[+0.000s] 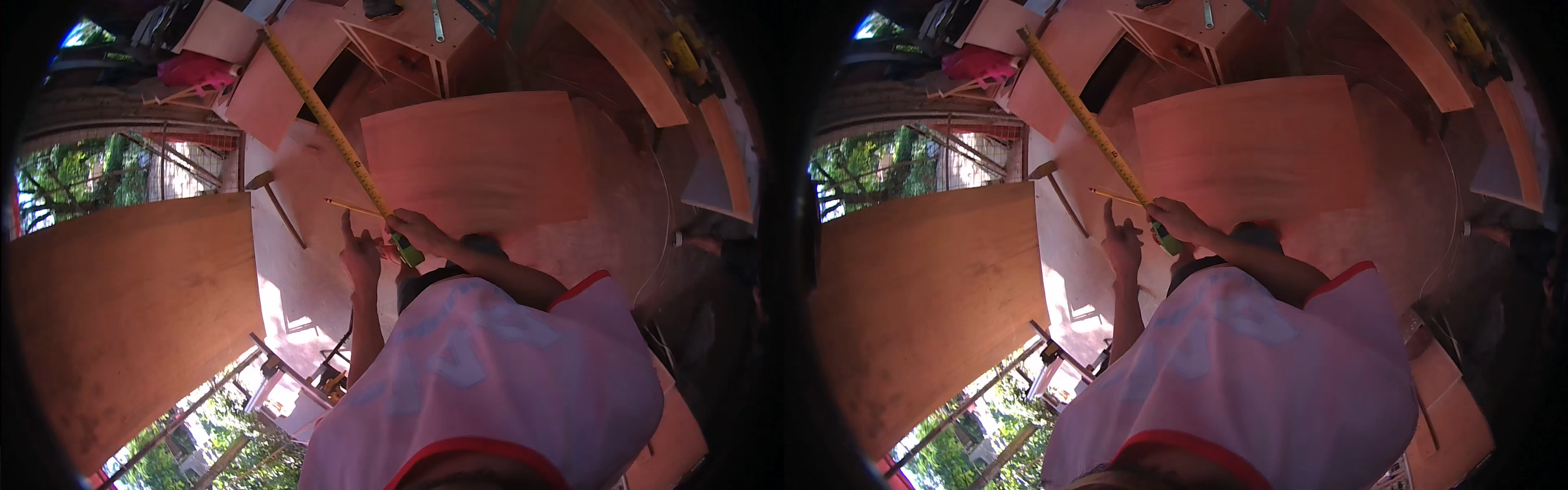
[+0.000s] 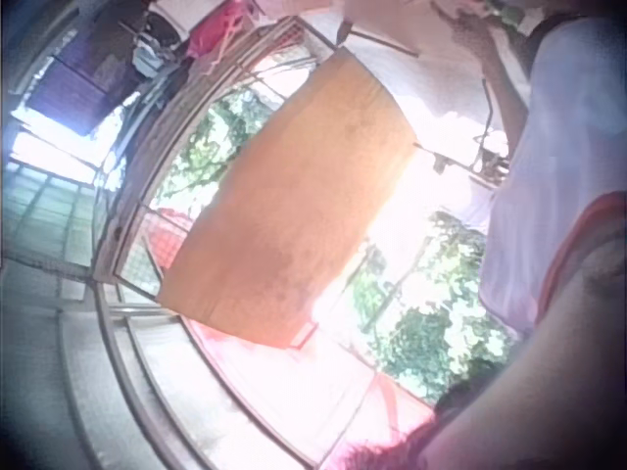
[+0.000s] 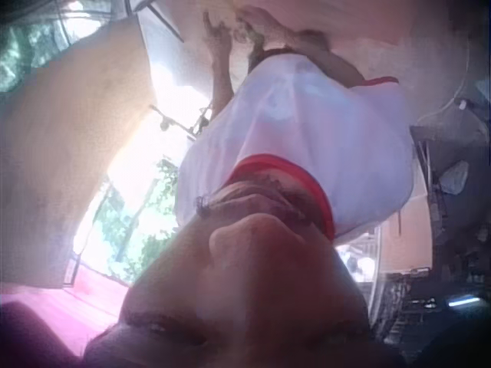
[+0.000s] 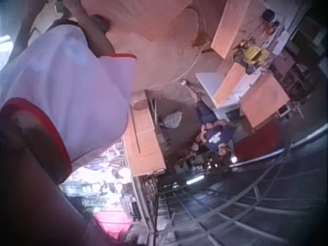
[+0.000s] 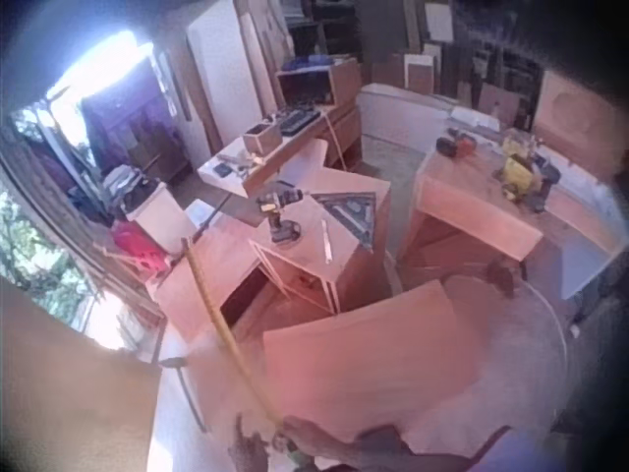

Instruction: The person measures a large wooden board with a tape measure and marks it with a pencil. They then use a straightedge and a speed square to draw straight lines on the board. The person handles the board and tools throughout the process.

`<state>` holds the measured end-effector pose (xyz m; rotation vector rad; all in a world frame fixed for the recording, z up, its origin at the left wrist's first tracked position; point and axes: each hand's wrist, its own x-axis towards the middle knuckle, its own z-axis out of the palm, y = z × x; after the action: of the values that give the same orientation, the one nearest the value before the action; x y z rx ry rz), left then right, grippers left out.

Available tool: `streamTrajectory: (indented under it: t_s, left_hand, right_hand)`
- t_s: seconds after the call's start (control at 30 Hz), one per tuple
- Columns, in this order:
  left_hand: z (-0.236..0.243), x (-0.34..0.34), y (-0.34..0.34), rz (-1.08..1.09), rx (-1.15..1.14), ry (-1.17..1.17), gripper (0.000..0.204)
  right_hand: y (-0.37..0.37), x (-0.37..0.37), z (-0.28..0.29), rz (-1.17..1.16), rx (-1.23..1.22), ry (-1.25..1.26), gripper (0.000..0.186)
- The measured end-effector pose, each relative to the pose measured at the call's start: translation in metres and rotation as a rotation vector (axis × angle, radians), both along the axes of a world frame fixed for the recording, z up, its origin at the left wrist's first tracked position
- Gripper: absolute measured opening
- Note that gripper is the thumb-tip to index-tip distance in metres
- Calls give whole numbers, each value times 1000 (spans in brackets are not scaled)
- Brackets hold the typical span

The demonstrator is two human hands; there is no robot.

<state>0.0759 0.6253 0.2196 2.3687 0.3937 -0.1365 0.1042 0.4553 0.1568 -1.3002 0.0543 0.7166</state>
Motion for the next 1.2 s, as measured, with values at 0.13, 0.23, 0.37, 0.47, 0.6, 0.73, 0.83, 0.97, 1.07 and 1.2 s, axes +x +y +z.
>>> streamTrajectory:
  t_s: [0.13,0.23,0.37,0.47,0.6,0.73,0.83,0.97,1.07,1.2]
  left_hand:
    - [-46,81,58,-459,88,-59,66]
    - [-86,131,110,-955,192,14,41]
    - [-121,155,158,-1226,458,205,28]
    - [-136,175,194,-1200,434,242,27]
    - [-157,245,230,-753,-124,497,31]
    - [-169,315,241,-681,-379,234,33]
    - [-174,365,221,-775,-269,180,29]
    - [-198,403,164,-1047,-322,-4,30]
    - [-230,431,119,-1153,-274,-54,30]
    - [-287,472,68,-1302,-412,-6,35]
  right_hand:
    - [12,17,-32,-108,-278,-179,37]
    - [65,7,-53,-210,-536,-305,37]
    - [114,-24,-62,-336,-260,166,38]
    - [146,-51,-50,-466,-313,226,40]
    - [161,-102,-59,-649,-574,257,34]
    - [172,-150,-103,-709,-693,317,34]
    - [193,-166,-126,-711,-813,320,34]
    - [218,-159,-131,-761,-779,459,36]
    - [220,-137,-133,-828,-790,516,36]
    - [197,-107,-149,-872,-820,571,34]
